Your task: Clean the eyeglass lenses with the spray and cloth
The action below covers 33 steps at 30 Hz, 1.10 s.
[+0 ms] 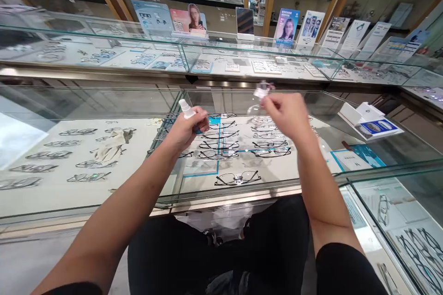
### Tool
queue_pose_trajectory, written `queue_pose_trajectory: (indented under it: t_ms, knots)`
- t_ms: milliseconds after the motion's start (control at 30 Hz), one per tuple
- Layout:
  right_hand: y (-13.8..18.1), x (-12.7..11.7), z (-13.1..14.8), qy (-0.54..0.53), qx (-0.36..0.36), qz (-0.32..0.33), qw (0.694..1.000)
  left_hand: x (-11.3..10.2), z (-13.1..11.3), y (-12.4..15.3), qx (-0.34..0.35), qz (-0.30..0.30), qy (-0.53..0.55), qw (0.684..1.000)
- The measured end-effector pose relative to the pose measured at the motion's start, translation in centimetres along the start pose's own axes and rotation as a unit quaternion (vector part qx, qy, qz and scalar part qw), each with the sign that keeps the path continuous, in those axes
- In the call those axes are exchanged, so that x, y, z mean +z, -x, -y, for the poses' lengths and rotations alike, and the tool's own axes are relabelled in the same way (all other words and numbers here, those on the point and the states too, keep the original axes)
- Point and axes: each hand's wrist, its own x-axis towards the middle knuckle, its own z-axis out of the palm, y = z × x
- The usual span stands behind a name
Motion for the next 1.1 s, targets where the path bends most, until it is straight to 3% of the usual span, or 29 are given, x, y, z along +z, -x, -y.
queue_pose_trajectory:
  t_ms: [100,200,300,433,567,700,800,1000,1100]
  knots:
    - [-2.4,6.4,2.3,-0.072,-0.168,-0.027,0.983,-0.4,0.1,-0.1,-0.009,-0.034,-0.031,0.999]
    - [-3.1,10.5,3.0,-0.105,-0.250,-0.023,0.962,-0.5,0.1,0.0,-0.005,-0.059,-0.070,0.996]
    - [-2.4,12.0,2.5,-0.126,-0.277,-0.007,0.952,-0.5,0.1,0.1,-0.016,-0.059,-0.076,0.995]
    - [-1.3,12.3,1.8,-0.145,-0.290,0.022,0.946,-0.5,0.2,0.3,-0.025,-0.062,-0.060,0.996]
    - [-0.9,12.6,1.8,-0.207,-0.253,0.040,0.944,-0.7,0.2,0.4,-0.015,-0.069,-0.069,0.995]
    - [-1.3,13.4,2.0,-0.369,-0.106,0.024,0.923,-0.7,0.2,0.4,-0.002,-0.077,-0.073,0.994]
    - [-1.8,13.9,1.9,-0.444,-0.024,0.062,0.894,-0.4,0.2,0.5,0.005,-0.075,-0.078,0.994]
    - [-2.5,14.5,1.3,-0.492,0.015,0.126,0.861,-0.1,0.1,0.7,0.010,-0.057,-0.111,0.992]
    - [-2.7,14.1,1.3,-0.520,0.026,0.140,0.842,-0.8,-0.1,0.2,0.025,-0.075,-0.123,0.989]
